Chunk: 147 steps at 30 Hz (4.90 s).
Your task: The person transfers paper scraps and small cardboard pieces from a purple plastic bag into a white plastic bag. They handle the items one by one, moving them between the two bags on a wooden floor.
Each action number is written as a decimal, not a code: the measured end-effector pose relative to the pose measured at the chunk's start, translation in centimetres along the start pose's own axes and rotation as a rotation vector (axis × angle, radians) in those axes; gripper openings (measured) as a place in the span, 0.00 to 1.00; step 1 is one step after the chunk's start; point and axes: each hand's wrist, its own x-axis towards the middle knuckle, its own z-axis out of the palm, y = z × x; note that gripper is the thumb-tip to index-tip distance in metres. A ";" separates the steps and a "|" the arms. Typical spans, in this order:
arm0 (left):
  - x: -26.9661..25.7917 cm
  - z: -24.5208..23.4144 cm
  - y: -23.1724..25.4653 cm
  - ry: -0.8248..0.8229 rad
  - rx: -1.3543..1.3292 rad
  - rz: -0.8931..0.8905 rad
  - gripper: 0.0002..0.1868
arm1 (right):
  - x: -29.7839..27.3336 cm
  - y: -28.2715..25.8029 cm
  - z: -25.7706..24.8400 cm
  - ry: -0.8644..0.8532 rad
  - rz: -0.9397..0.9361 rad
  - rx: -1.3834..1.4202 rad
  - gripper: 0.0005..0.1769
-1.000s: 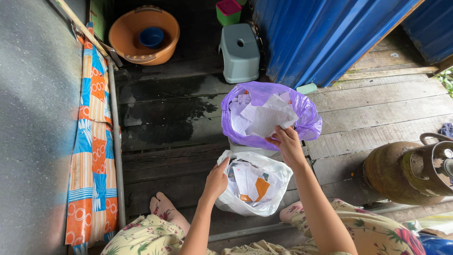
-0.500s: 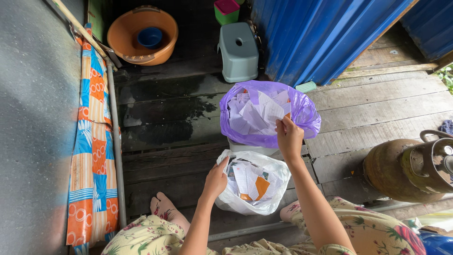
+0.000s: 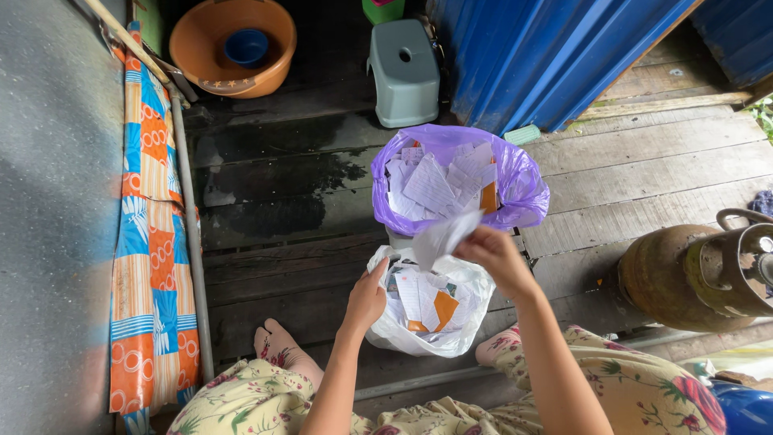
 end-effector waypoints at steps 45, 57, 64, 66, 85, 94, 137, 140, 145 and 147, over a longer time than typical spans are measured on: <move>-0.1 -0.7 0.6 0.018 -0.040 -0.005 0.35 | 0.9 12.6 8.1 -0.665 0.218 -0.756 0.19; -0.1 -0.2 -0.1 0.030 -0.010 0.017 0.35 | 8.3 -1.3 2.3 0.100 -0.028 -0.741 0.25; 0.0 -0.4 0.1 0.031 0.002 -0.005 0.35 | 11.8 3.5 3.3 0.107 -0.162 -1.108 0.48; 0.0 -0.4 0.2 0.026 0.000 -0.008 0.35 | 11.7 4.1 3.8 0.092 -0.082 -1.182 0.50; -0.3 -0.6 0.8 0.016 -0.007 -0.032 0.35 | 12.6 5.8 2.6 0.231 -0.339 -1.086 0.22; -0.1 -0.4 0.8 -0.006 -0.009 -0.056 0.35 | 9.8 3.9 -1.3 0.228 0.114 0.121 0.21; -0.9 -0.5 0.8 -0.020 -0.055 0.004 0.36 | -5.3 29.3 10.0 -0.627 0.363 -1.133 0.38; -1.1 -0.8 0.9 -0.015 -0.058 -0.010 0.36 | -5.4 29.0 9.9 -0.673 0.415 -1.168 0.34; -1.6 -0.6 0.7 -0.002 -0.038 0.042 0.36 | -5.8 28.0 9.6 -0.774 0.444 -1.169 0.34; -1.4 -0.5 0.5 -0.010 -0.017 0.005 0.36 | -5.3 27.8 9.1 -0.816 0.522 -1.075 0.30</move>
